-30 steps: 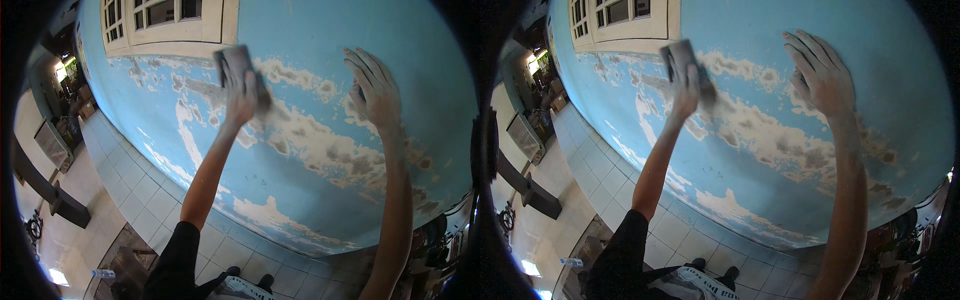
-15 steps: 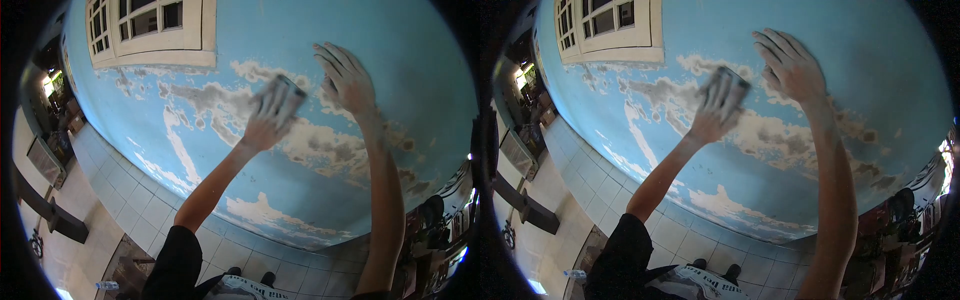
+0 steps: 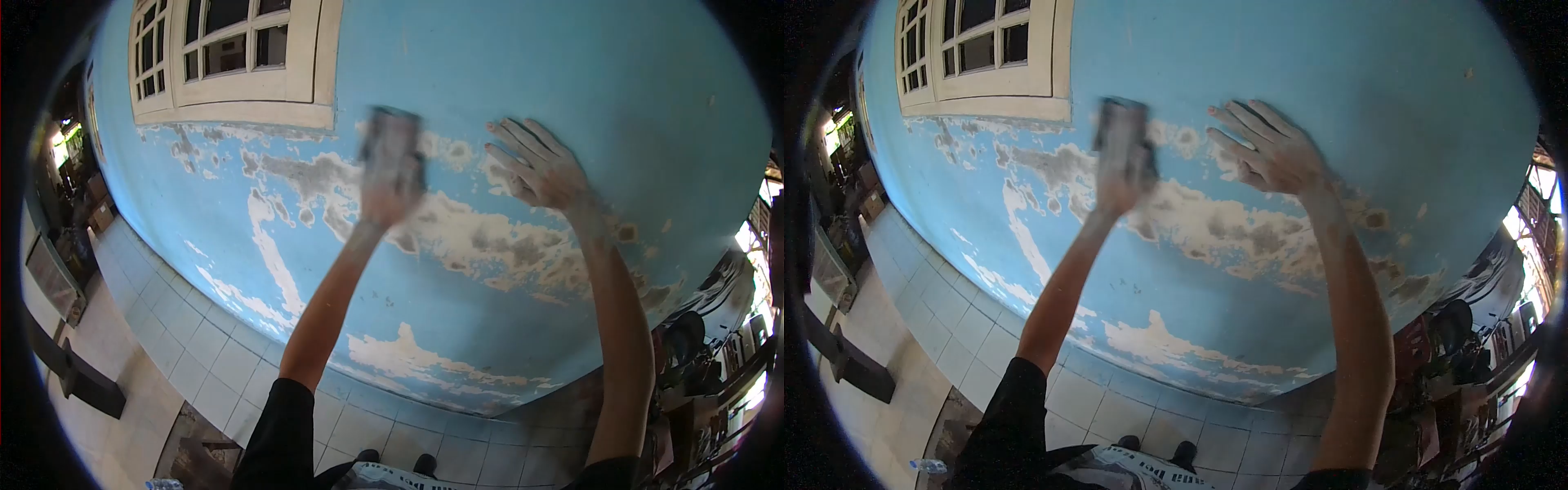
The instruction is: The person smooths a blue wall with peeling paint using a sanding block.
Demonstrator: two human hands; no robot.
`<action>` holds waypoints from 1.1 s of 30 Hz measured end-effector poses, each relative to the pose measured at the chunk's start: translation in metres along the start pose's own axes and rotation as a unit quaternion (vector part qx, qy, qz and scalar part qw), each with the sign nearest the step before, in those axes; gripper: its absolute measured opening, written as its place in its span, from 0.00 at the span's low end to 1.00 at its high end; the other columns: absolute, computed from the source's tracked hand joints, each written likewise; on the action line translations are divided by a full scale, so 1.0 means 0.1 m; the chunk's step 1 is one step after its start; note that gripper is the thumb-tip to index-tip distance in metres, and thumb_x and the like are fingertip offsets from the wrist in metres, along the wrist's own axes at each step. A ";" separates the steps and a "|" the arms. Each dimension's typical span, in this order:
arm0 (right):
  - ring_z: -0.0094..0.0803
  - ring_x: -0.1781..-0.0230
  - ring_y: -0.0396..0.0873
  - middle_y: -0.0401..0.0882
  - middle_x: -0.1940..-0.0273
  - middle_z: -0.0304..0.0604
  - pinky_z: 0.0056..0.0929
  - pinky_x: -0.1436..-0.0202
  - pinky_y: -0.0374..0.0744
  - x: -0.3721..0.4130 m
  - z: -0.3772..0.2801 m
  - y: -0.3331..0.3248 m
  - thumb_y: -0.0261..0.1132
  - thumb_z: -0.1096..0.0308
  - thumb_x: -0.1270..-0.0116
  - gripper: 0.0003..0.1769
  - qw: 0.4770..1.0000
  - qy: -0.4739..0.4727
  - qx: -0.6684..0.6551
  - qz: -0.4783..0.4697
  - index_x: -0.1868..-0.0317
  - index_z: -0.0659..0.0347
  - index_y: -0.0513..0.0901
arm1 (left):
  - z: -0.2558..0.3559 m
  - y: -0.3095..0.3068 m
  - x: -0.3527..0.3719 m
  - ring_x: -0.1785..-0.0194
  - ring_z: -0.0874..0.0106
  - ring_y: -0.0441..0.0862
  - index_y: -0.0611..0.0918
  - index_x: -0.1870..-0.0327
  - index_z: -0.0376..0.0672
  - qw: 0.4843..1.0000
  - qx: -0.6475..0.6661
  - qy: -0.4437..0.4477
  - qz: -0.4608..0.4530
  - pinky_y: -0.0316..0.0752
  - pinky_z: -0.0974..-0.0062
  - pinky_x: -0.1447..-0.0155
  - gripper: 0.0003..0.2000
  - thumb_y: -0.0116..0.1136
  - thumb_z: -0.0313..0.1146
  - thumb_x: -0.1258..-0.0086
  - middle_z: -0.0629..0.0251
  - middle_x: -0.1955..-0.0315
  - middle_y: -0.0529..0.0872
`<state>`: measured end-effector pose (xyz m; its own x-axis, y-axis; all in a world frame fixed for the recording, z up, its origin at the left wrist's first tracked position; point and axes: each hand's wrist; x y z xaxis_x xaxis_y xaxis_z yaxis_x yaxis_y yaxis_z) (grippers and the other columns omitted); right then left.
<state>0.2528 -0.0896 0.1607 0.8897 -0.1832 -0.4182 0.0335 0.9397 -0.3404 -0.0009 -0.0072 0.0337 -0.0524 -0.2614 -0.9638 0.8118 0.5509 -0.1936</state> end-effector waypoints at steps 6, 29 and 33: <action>0.38 0.24 0.55 0.60 0.26 0.36 0.45 0.20 0.55 0.27 0.48 -0.38 0.54 0.62 0.34 0.27 0.993 0.016 0.056 -0.103 0.33 0.47 0.70 | -0.09 0.09 0.05 0.24 0.44 0.50 0.56 0.24 0.42 0.995 -0.099 0.007 0.032 0.54 0.44 0.27 0.29 0.35 0.47 0.22 0.43 0.26 0.52; 0.33 0.29 0.64 0.69 0.32 0.33 0.46 0.24 0.61 0.47 -0.09 -0.09 0.57 0.59 0.33 0.26 0.989 0.128 0.068 -0.030 0.34 0.45 0.74 | 0.20 0.29 0.07 0.23 0.46 0.48 0.55 0.24 0.47 0.978 -0.101 0.166 -0.081 0.47 0.37 0.26 0.30 0.41 0.45 0.25 0.50 0.24 0.50; 0.33 0.29 0.63 0.68 0.31 0.33 0.45 0.24 0.61 0.45 -0.12 -0.11 0.57 0.59 0.33 0.27 0.988 0.136 0.062 -0.033 0.33 0.45 0.72 | 0.11 0.20 -0.07 0.26 0.37 0.51 0.59 0.26 0.45 0.992 -0.116 -0.011 0.043 0.55 0.33 0.30 0.31 0.51 0.34 0.30 0.42 0.26 0.52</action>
<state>0.2873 -0.1120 0.1355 0.7290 -0.3004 -0.6151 0.1574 0.9480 -0.2765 0.0219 -0.0029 0.0382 0.0260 -0.2217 -0.9748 0.6562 0.7394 -0.1507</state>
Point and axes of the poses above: each hand's wrist, its own x-axis away from the middle knuckle, its own y-axis out of the palm, z = x × y
